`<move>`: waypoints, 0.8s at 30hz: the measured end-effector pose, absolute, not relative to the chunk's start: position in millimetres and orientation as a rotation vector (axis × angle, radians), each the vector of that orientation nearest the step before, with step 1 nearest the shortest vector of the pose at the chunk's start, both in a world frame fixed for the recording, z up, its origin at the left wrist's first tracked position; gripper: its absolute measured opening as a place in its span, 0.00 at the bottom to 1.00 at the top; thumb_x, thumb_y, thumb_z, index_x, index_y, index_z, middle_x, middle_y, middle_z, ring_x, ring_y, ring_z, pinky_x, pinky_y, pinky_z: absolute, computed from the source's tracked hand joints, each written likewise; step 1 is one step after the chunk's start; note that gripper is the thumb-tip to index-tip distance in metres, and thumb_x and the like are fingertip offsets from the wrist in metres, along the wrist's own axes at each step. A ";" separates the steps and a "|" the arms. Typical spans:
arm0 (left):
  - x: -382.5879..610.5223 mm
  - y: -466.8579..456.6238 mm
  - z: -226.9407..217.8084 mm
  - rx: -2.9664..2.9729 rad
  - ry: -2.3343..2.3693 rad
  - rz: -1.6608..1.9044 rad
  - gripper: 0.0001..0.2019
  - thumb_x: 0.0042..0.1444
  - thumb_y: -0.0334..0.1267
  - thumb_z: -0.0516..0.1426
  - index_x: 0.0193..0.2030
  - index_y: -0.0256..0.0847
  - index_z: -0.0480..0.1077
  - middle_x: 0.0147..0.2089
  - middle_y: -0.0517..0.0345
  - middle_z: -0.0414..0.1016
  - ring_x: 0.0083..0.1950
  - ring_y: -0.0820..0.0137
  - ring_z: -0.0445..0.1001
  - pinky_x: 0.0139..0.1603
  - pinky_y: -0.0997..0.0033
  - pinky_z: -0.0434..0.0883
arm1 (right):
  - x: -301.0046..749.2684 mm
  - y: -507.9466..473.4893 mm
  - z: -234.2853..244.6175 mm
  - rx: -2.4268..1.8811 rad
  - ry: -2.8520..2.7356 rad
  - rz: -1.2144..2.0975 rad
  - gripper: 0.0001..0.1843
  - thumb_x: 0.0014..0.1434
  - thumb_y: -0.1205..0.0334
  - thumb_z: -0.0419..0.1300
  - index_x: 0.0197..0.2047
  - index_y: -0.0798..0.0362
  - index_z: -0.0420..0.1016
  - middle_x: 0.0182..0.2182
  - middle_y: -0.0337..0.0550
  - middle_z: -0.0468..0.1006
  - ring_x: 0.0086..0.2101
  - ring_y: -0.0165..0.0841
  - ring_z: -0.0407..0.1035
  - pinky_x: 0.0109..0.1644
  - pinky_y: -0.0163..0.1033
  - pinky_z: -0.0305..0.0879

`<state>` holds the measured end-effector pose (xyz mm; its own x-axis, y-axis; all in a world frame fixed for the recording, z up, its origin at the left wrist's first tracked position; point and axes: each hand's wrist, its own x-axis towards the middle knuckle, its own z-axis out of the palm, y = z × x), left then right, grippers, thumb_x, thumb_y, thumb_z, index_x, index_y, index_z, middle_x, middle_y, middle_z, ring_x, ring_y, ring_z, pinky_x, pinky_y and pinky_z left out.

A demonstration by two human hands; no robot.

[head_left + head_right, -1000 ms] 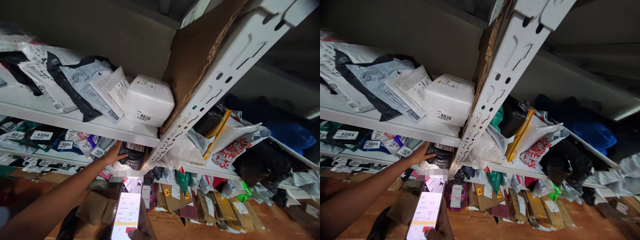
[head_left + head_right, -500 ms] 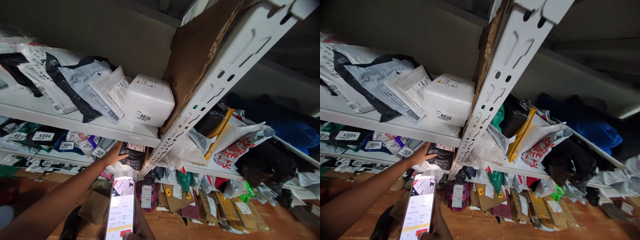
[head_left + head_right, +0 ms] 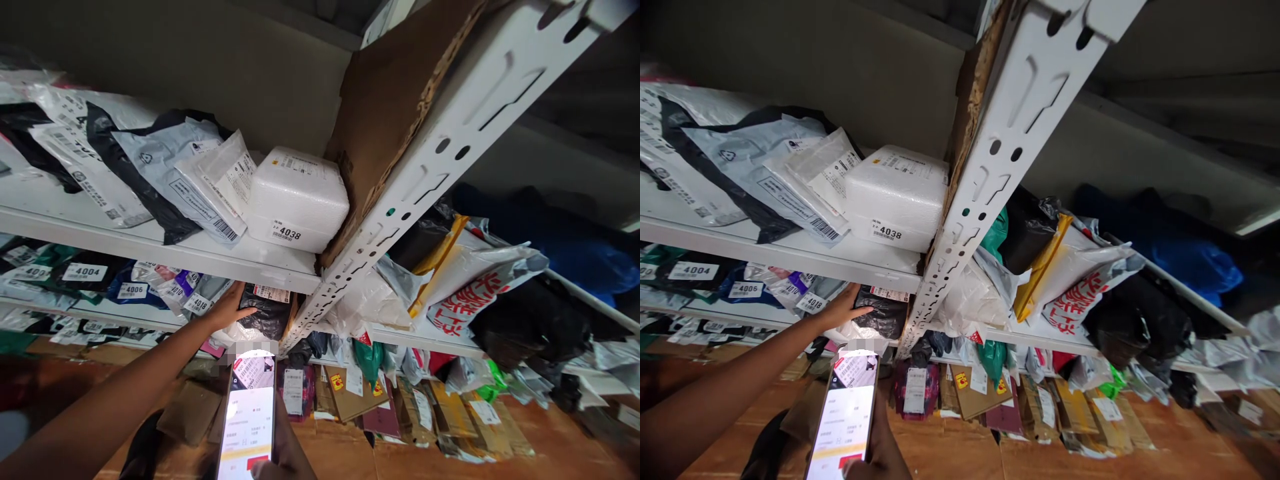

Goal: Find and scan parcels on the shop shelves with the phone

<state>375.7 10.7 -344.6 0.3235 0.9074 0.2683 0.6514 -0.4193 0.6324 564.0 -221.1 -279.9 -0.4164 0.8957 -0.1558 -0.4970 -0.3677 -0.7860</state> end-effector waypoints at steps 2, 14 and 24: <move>375.8 10.4 -344.2 2.182 1.381 0.841 0.35 0.52 0.51 0.56 0.62 0.37 0.51 0.60 0.40 0.62 0.64 0.55 0.59 0.62 0.55 0.61 | 564.4 -220.2 -279.4 -0.697 -0.832 1.940 0.56 0.39 0.49 0.71 0.66 0.50 0.48 0.54 0.50 0.73 0.52 0.54 0.67 0.56 0.58 0.60; 375.3 10.7 -347.1 2.182 1.389 0.846 0.33 0.52 0.53 0.55 0.61 0.38 0.53 0.56 0.41 0.65 0.65 0.54 0.57 0.62 0.54 0.61 | 562.1 -218.1 -275.8 -0.671 -0.832 1.913 0.54 0.39 0.50 0.70 0.66 0.49 0.51 0.52 0.48 0.75 0.53 0.54 0.66 0.59 0.59 0.55; 374.6 11.3 -348.4 2.178 1.391 0.838 0.35 0.52 0.53 0.55 0.62 0.36 0.53 0.58 0.39 0.64 0.64 0.52 0.59 0.62 0.52 0.60 | 563.3 -219.5 -286.7 -0.696 -0.821 1.947 0.59 0.38 0.49 0.71 0.68 0.51 0.44 0.54 0.51 0.73 0.50 0.53 0.69 0.53 0.54 0.62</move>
<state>374.6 11.3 -348.4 0.3173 0.9116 0.2615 0.6573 -0.4102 0.6322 563.3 -219.5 -286.7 -0.4504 0.8806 -0.1474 -0.5093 -0.3890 -0.7677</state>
